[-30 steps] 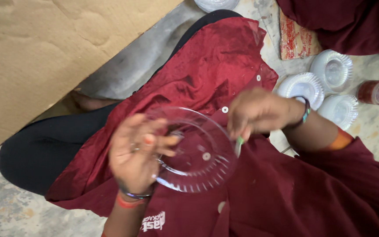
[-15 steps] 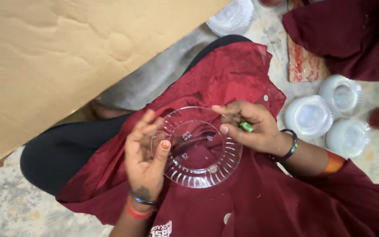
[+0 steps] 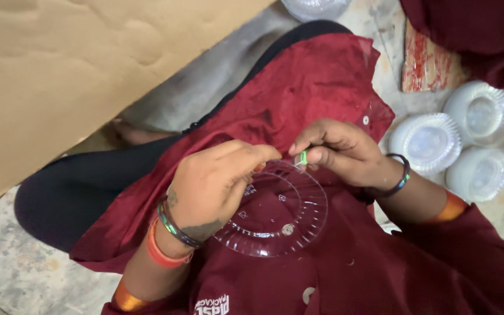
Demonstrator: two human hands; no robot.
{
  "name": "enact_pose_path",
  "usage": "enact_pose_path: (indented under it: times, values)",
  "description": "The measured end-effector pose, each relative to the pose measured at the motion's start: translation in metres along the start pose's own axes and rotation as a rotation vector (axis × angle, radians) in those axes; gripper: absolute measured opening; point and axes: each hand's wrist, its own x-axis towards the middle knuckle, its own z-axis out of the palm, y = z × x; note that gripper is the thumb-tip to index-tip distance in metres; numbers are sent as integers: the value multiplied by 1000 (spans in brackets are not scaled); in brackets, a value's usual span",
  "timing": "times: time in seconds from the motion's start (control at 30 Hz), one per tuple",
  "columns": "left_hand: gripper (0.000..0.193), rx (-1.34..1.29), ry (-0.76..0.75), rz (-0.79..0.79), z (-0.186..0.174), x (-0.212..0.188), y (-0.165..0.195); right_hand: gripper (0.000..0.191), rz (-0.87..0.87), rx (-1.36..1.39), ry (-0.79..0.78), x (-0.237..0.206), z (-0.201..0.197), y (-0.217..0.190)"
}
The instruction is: The person sits on the floor and uses a small blade to trim the edges of clear plastic plates. They hold each plate in one hand and scrape the rim with the blade, then place the finished plate into a cardboard box.
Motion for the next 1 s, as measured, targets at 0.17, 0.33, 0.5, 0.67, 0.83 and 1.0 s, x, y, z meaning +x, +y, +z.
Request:
enact_pose_path:
  times: [0.17,0.33,0.5,0.67,0.83,1.0]
  values:
    - [38,-51,-48,-42,11,12,-10,10,-134,-152,-129,20,-23,9]
    - [33,-98,-98,6,21,18,-17,9,-129,-102,-331,38,-45,11]
    - [32,-82,-129,23,33,16,-21,12,-155,-126,-444,36,-52,18]
    - [33,-67,-189,87,38,23,-17,12,-146,-67,-552,35,-57,16]
    - [37,-81,-132,-20,19,24,-12,8,-133,50,-884,35,-68,11]
    - [36,-110,-129,-15,22,17,-15,7,18,171,-425,23,-59,14]
